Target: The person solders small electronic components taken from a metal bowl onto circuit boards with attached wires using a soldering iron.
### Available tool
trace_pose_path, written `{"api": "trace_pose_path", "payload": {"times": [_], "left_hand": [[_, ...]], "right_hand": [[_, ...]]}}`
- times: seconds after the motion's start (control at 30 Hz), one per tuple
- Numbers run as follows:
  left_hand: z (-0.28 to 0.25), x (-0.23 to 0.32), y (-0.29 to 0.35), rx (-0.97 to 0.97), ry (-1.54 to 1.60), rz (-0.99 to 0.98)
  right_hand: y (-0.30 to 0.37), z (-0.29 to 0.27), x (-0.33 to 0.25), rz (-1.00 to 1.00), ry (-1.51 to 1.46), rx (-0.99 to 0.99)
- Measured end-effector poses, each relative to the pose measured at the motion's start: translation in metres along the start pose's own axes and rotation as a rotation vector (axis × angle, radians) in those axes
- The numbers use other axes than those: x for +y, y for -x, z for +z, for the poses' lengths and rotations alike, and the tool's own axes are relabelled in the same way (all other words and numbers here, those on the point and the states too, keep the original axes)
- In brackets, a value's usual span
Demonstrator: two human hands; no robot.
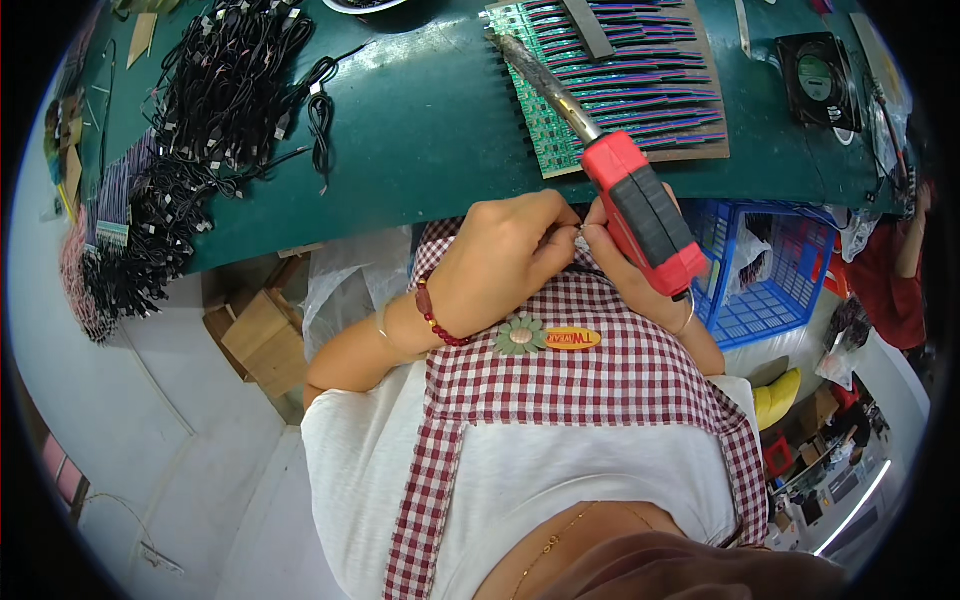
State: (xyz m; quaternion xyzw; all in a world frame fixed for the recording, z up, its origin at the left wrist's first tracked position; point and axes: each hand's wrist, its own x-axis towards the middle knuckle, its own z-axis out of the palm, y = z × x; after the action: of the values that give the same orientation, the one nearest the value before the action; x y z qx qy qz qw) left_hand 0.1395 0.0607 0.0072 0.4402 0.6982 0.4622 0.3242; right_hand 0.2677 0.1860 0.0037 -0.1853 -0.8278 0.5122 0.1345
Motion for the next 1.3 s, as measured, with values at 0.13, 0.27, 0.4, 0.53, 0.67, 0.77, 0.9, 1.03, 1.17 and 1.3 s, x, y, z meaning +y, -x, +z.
{"api": "trace_pose_path", "payload": {"times": [0.13, 0.27, 0.4, 0.53, 0.67, 0.77, 0.9, 1.03, 1.17, 1.3], "left_hand": [[-0.008, -0.032, -0.005, -0.012, 0.242, -0.225], [-0.023, -0.045, -0.024, -0.103, 0.428, -0.508], [-0.025, -0.049, -0.032, -0.200, 0.465, -0.566], [-0.026, -0.050, -0.036, -0.232, 0.516, -0.570], [-0.027, -0.050, -0.038, -0.243, 0.527, -0.583], [-0.027, -0.049, -0.038, -0.246, 0.511, -0.583], [-0.025, -0.049, -0.037, -0.236, 0.498, -0.575], [-0.025, -0.051, -0.037, -0.232, 0.521, -0.555], [-0.024, -0.052, -0.036, -0.233, 0.537, -0.561], [-0.023, -0.051, -0.035, -0.218, 0.531, -0.556]], "right_hand": [[0.012, 0.002, 0.012, 0.139, -0.175, 0.071], [0.025, -0.012, 0.008, 0.213, -0.257, 0.079], [0.057, -0.026, 0.034, 0.204, -0.311, 0.104], [0.083, -0.033, 0.042, 0.305, -0.378, 0.150], [0.097, -0.039, 0.048, 0.351, -0.430, 0.112], [0.110, -0.040, 0.059, 0.300, -0.322, 0.046], [0.105, -0.038, 0.053, 0.356, -0.125, 0.042], [0.102, -0.037, 0.050, 0.365, -0.160, 0.033], [0.098, -0.036, 0.047, 0.370, -0.169, 0.058], [0.103, -0.035, 0.052, 0.356, -0.192, 0.042]]}}
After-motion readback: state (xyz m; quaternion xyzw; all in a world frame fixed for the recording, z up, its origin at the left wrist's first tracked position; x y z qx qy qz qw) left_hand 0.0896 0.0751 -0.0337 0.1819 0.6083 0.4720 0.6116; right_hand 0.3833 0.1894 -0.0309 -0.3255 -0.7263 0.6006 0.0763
